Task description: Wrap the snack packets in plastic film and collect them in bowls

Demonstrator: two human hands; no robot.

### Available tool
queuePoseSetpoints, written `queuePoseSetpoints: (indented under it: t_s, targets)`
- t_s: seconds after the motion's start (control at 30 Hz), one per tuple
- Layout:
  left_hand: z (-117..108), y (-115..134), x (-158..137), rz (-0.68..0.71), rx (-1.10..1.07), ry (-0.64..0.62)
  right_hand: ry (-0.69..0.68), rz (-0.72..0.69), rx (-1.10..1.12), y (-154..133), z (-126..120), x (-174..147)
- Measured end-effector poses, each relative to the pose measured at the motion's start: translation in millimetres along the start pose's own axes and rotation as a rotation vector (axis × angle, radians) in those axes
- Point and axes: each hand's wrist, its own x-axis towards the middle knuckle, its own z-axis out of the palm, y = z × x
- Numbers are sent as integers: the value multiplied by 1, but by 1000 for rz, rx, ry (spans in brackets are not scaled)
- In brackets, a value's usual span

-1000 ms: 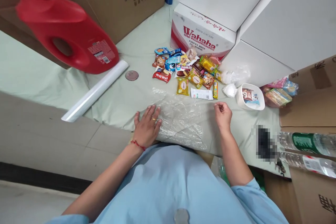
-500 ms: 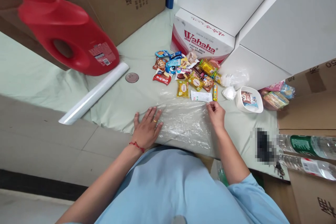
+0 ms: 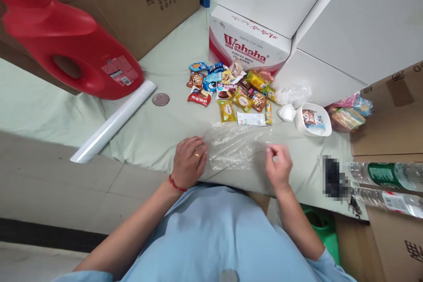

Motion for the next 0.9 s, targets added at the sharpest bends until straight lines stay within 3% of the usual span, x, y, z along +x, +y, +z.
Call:
queuePoseSetpoints:
  t_s: [0.07,0.13,0.2,0.3,0.53,0.63,0.77,0.9]
  targets:
    - [7,9,14,48,-47,-56,-277,-206,97,-20,9,-24]
    - [21,13,28,52,-53,-193,-527,-349,131,-29,21,-43]
    - [37,11,40,23,-19,-381,-701,-398,111,-28,27,-55]
    - [56,-1,48,-70,54,-595,-851,-372,123,-15,18,-66]
    - [63,-16,42,-75,74,-643,-1004,-210,320,-11,-39,-70]
    - [63,-15,43,-81,82,-657,-968,-188,389,-22,-51,-56]
    - [63,-21,53,-134,80,-695,-795,-201,271,-34,-41,-34]
    - [53,-23,65,-200,32,-707,-914,-187,81,-49,0,-28]
